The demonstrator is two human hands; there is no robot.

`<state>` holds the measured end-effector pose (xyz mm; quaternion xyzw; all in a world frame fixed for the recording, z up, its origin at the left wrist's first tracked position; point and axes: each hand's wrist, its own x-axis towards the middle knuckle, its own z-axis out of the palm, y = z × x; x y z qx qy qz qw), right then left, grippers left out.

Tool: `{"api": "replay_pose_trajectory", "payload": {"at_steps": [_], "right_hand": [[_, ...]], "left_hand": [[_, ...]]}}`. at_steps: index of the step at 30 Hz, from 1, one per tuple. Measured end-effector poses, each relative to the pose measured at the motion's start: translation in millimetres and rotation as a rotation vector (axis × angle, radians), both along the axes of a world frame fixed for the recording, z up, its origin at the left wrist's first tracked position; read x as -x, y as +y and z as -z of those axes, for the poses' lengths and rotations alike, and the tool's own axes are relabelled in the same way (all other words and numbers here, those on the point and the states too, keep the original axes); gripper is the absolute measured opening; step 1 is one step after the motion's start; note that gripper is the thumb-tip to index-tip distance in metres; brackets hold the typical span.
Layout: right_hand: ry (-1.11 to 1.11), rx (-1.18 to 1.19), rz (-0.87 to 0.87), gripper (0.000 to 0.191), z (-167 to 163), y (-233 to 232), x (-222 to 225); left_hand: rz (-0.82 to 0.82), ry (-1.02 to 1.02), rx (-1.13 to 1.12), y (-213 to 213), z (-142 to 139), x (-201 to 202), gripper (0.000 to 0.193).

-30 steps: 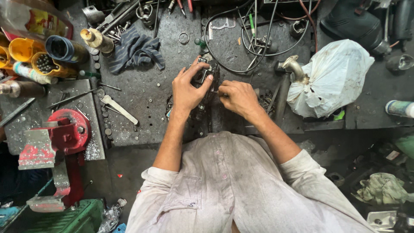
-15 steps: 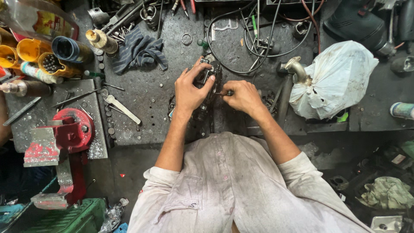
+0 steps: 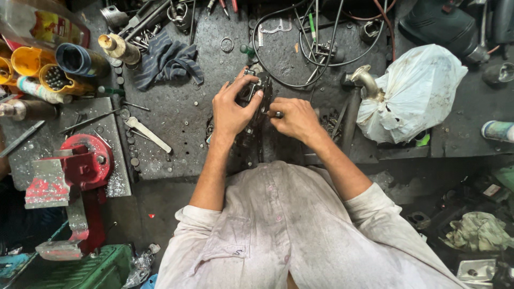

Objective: The person cleans a metal engine component with a cloth, then uses a screwdriver to tighten screws on the part. The person reorients the part and continues tightening screws from different angles.

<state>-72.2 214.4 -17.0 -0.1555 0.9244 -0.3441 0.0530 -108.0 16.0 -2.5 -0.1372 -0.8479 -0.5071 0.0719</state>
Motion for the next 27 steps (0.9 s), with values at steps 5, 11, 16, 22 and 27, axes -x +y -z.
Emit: {"api": "replay_pose_trajectory", "payload": {"at_steps": [5,11,16,22,27], "right_hand": [[-0.008,-0.087,0.059,0.01,-5,-5,3],[0.144,-0.137,0.088,0.013,2,-12,1],[0.195,-0.15,0.15,0.017,7,-10,0],[0.164,-0.101,0.137,0.009,9,-11,0],[0.185,-0.137,0.093,0.009,7,-18,0]], "left_hand": [[0.005,-0.013,0.002,1,0,0,0.031],[-0.005,-0.01,0.009,0,2,-2,0.03],[-0.004,-0.008,0.005,0,3,0,0.03],[-0.002,-0.008,0.004,-1,3,1,0.03],[-0.004,-0.014,-0.001,0,2,1,0.031]]}}
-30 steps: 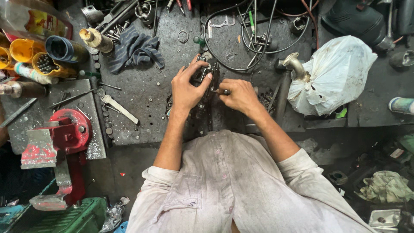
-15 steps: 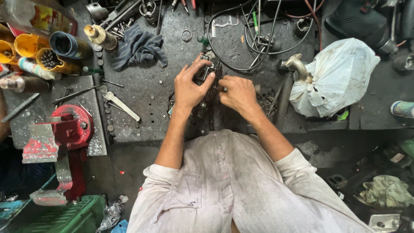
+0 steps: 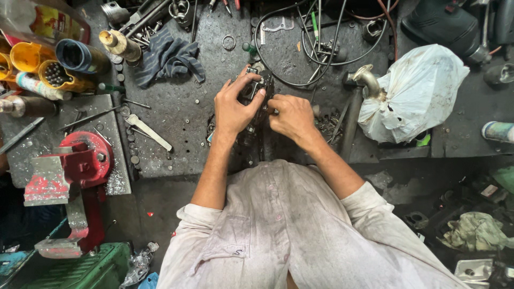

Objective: The person cleans a metal engine component with a cloth, then uses a screwdriver to tighten screws on the part. The person reorients the part and continues tightening screws from different angles.

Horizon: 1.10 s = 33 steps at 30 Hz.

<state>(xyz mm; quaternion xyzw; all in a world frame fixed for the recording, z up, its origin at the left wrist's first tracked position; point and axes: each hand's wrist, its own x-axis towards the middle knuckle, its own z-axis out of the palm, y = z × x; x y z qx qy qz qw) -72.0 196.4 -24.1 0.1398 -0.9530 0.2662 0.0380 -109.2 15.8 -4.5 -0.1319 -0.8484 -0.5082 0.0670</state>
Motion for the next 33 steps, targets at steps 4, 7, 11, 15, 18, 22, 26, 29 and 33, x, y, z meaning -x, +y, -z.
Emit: {"api": "replay_pose_trajectory", "payload": {"at_steps": [4,7,11,15,18,22,26,29,33], "right_hand": [[-0.005,0.036,0.057,0.011,-3.6,-1.1,-1.0],[-0.048,0.0,0.096,0.01,-3.7,0.5,-1.6],[-0.059,-0.003,0.106,0.009,0.1,2.6,-1.5],[0.012,0.047,0.086,0.008,3.9,2.7,-2.5],[0.059,0.045,0.085,0.009,5.2,2.0,-3.5],[0.035,0.045,0.086,0.008,4.8,1.0,-4.5],[-0.023,0.026,0.092,0.01,3.0,1.1,-3.4],[-0.008,0.002,0.057,0.014,1.2,2.1,-2.0],[-0.032,-0.032,0.03,0.009,-1.5,3.7,-1.2]], "left_hand": [[-0.006,-0.012,0.009,-0.5,-1.1,0.4,0.031],[0.011,0.005,0.004,-2.2,-0.5,-0.5,0.029],[0.004,-0.007,0.006,-2.9,1.5,-0.2,0.031],[0.002,-0.001,0.007,-2.0,2.5,0.8,0.031],[0.002,-0.009,0.013,-2.3,2.3,0.5,0.031],[0.0,-0.016,0.011,-2.5,2.1,0.0,0.032],[0.006,-0.005,0.015,-2.3,2.6,-0.1,0.031],[0.008,-0.01,0.019,-1.7,2.3,0.6,0.032],[0.011,-0.009,0.018,-1.2,0.9,0.0,0.031]]}}
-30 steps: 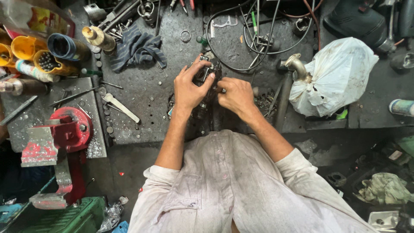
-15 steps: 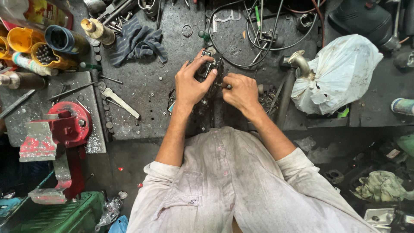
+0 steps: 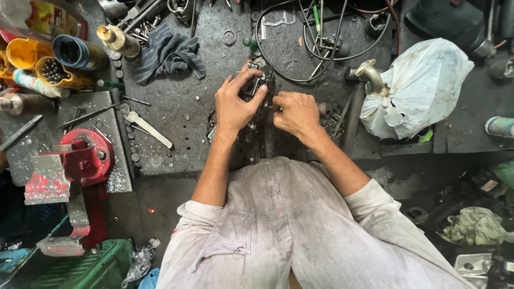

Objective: The person cleans a metal engine component with a cloth, then uses a screwdriver to tighten screws on the part. The person reorients the part and continues tightening screws from different angles.

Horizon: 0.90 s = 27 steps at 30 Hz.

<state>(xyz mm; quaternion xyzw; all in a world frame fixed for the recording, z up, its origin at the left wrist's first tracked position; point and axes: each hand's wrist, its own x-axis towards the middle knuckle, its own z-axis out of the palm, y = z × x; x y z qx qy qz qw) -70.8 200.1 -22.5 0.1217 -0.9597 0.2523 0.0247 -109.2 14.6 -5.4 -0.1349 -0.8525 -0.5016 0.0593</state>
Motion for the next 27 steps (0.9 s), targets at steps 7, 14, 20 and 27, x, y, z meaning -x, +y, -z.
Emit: {"api": "replay_pose_trajectory", "payload": {"at_steps": [7,14,20,27], "right_hand": [[-0.024,-0.009,-0.03,0.009,-6,0,0],[-0.038,0.062,-0.037,0.009,-9,4,-3],[-0.124,0.204,0.014,0.009,1,11,0],[-0.287,0.38,0.023,0.016,10,14,-2]], "left_hand": [[0.003,0.007,-0.006,0,-1,0,0.03],[-0.003,0.01,-0.009,1,0,2,0.029],[-0.008,0.005,-0.02,2,-1,0,0.03],[-0.019,-0.008,-0.012,3,-3,1,0.03]]}}
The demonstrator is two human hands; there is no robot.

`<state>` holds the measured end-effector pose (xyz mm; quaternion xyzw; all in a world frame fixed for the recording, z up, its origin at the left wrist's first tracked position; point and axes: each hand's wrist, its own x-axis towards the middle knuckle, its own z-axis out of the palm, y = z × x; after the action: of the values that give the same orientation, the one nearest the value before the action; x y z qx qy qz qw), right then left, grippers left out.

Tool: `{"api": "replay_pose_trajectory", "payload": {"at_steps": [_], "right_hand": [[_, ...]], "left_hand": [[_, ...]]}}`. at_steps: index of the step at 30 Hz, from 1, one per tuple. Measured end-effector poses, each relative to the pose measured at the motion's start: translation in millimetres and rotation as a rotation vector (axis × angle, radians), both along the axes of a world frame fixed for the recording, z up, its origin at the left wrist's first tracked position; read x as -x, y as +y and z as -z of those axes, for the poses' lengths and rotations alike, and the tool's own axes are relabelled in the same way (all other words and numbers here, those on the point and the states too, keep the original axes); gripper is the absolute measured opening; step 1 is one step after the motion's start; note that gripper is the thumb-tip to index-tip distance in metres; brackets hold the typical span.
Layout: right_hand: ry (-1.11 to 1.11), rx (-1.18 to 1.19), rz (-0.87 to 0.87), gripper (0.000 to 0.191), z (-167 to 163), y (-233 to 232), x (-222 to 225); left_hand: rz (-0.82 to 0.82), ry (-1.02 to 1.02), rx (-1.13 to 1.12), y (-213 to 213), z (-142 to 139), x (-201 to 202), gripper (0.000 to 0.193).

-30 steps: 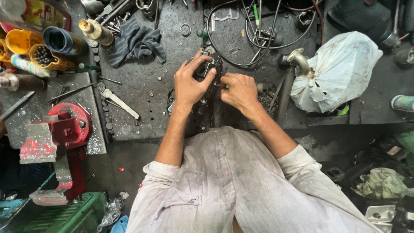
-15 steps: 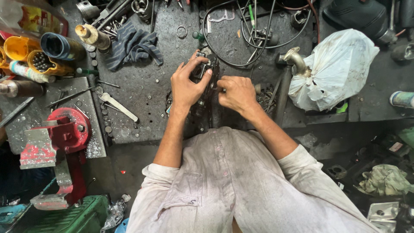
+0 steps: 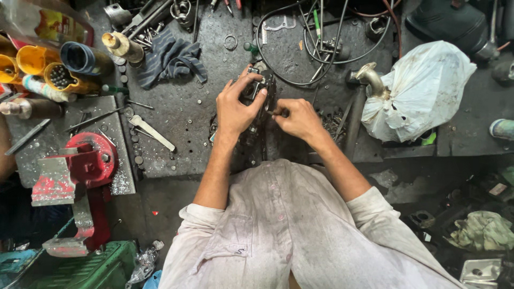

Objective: The person cleans a metal engine component with a cloth, then uses a screwdriver to tighten screws on the part. The person reorients the part and continues tightening screws from different angles.

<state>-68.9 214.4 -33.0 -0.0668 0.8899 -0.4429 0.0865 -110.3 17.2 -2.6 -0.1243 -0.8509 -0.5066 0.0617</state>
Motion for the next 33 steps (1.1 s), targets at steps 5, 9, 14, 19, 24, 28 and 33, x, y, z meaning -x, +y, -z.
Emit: {"api": "replay_pose_trajectory", "payload": {"at_steps": [5,9,14,19,24,28,33], "right_hand": [[-0.104,0.017,-0.038,0.016,5,8,7],[-0.179,-0.025,0.072,0.019,14,7,7],[-0.104,0.082,0.028,0.018,20,6,3],[0.1,0.046,-0.007,0.018,16,7,1],[-0.018,0.005,-0.025,0.017,4,5,4],[0.164,-0.096,0.028,0.014,-3,3,3],[0.263,-0.186,-0.003,0.015,-4,4,2]], "left_hand": [[0.016,0.009,-0.004,1,0,-1,0.03],[0.021,0.006,-0.002,2,-2,-1,0.03],[0.017,0.002,-0.006,1,-3,-1,0.03],[0.01,0.001,-0.011,1,-1,-2,0.031],[0.019,0.008,-0.002,1,-1,-1,0.031],[0.02,0.025,-0.005,1,-3,-2,0.031],[0.025,0.022,0.007,2,-3,-2,0.03]]}}
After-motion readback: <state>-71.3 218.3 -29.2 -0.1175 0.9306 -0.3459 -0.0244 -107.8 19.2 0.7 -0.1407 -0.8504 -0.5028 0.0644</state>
